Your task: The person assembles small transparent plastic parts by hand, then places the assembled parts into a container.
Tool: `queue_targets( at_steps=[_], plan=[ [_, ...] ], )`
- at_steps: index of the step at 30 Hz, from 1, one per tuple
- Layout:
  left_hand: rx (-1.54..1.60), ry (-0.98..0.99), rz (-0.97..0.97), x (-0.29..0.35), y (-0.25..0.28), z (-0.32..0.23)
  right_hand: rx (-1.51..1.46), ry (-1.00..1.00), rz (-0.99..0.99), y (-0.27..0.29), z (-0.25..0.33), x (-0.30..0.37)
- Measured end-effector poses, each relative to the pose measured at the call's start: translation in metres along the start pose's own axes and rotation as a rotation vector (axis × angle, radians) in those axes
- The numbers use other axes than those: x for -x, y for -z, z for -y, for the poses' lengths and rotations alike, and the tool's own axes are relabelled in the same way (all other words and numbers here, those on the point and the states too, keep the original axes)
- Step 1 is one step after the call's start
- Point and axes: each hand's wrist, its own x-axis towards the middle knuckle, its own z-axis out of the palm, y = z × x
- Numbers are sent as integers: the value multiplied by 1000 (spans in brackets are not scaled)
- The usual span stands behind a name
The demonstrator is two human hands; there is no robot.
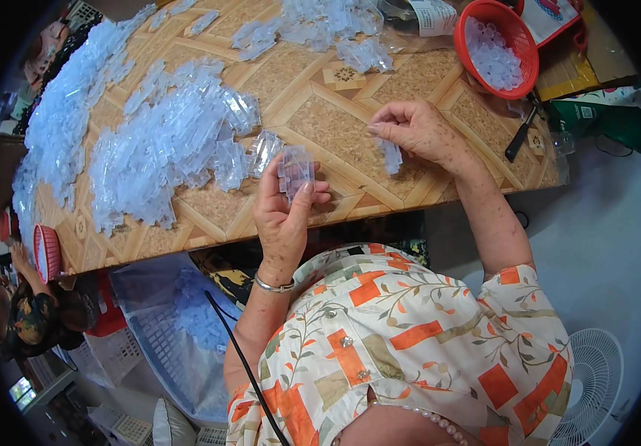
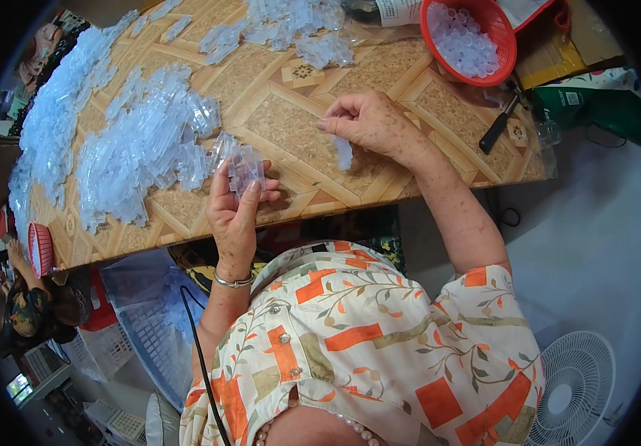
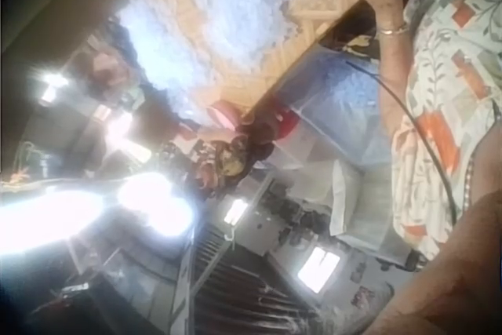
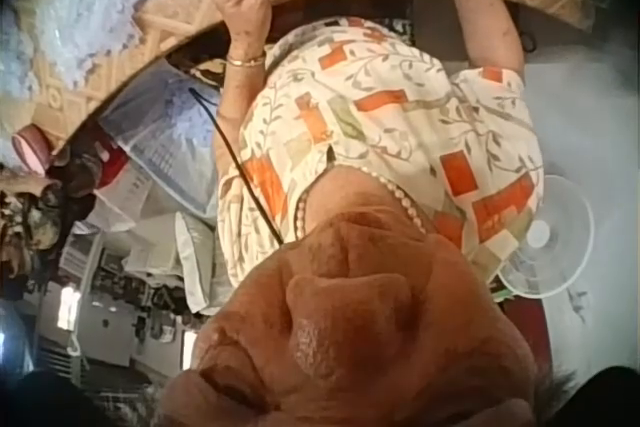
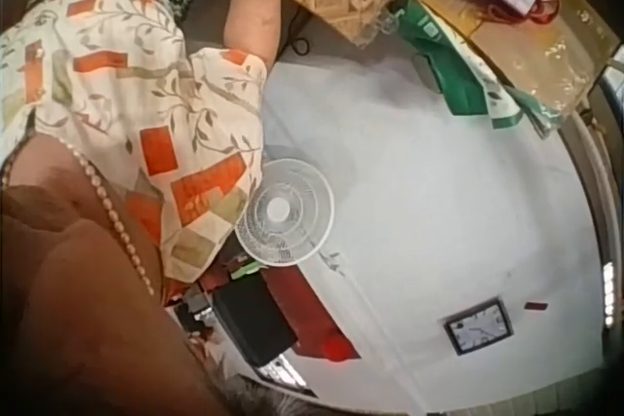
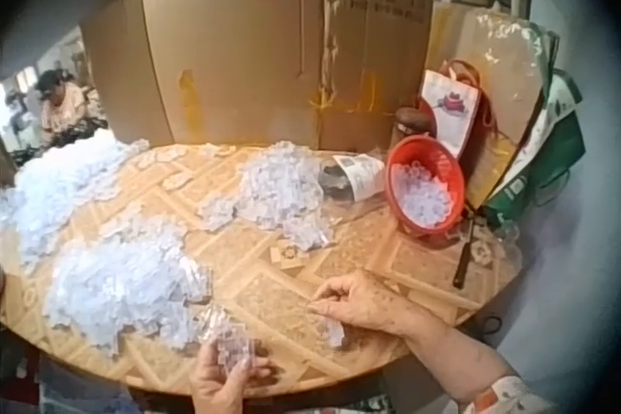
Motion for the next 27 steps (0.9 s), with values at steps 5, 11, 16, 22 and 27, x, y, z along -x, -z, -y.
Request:
queue_targets(
  at_steps=[5, 11, 16, 22, 27],
  plan=[
    [-18, 3, -3, 0, 2, 0, 467, 29, -151, -6, 29, 3],
    [2, -4, -1, 0, 2, 3, 294, 328, -323, -1, 8, 5],
    [-15, -1, -7, 0, 1, 0, 502, 432, -115, 4, 12, 25],
    [-18, -6, -2, 0, 2, 1, 651, 320, -150, -9, 10, 33],
    [-19, -4, 0, 1, 2, 0, 716, 378, -69, -15, 21, 27]
  ],
)
